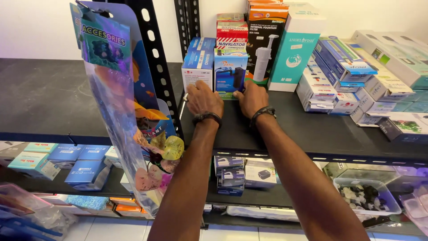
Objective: Shelving boxed aquarium supplies from a shipping container onto retail shelves.
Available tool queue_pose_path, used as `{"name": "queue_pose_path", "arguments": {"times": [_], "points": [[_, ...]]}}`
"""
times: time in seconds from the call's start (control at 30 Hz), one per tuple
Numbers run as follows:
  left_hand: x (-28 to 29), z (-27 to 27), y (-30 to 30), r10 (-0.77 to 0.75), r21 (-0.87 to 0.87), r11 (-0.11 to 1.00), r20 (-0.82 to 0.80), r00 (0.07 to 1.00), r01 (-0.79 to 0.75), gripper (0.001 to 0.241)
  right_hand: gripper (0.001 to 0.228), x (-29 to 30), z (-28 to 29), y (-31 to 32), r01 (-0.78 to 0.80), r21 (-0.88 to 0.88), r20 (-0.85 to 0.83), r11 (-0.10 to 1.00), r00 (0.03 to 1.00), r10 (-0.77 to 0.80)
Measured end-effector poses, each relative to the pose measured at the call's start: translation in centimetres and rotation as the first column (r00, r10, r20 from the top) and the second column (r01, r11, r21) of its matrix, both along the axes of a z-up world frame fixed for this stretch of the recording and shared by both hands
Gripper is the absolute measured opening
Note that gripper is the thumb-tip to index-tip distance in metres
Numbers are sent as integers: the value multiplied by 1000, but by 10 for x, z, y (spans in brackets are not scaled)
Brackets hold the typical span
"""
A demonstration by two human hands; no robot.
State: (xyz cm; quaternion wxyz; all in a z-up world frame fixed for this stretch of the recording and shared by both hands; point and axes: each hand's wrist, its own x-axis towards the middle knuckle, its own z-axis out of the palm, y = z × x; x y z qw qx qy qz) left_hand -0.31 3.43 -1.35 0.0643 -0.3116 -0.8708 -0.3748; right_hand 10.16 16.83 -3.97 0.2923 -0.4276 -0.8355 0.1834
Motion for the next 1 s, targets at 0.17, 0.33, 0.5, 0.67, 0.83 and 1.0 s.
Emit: {"name": "queue_pose_path", "arguments": {"times": [0.17, 0.33, 0.5, 0.67, 0.83, 1.0], "points": [[-13, -28, 16, 89, 171, 983, -135, 987, -65, 49, 33, 1, 3, -3, 3, 37, 4, 999, 1000, -3], [-16, -29, 12, 71, 122, 991, -103, 992, -58, 43, 43, 5, 0, -2, -16, 13, 35, 1000, 999, 15], [49, -25, -35, -62, 192, 972, -332, 941, 132, 42, 40, 96, -4, -42, -79, 119, -144, 990, 985, 96], [226, -80, -141, -660, 302, 527, -443, 606, 794, 12, 17, 316, -34, -133, 112, 202, -533, 973, 846, 14], [386, -272, -154, -913, 269, 408, 139, 384, 873, 8, 10, 570, -231, -132, 470, -397, -407, 788, 680, -610], [510, -443, -127, -895, 72, 299, 368, 253, 952, 12, 19, 746, -496, -189, 528, -736, -225, 424, 399, -889]]}}
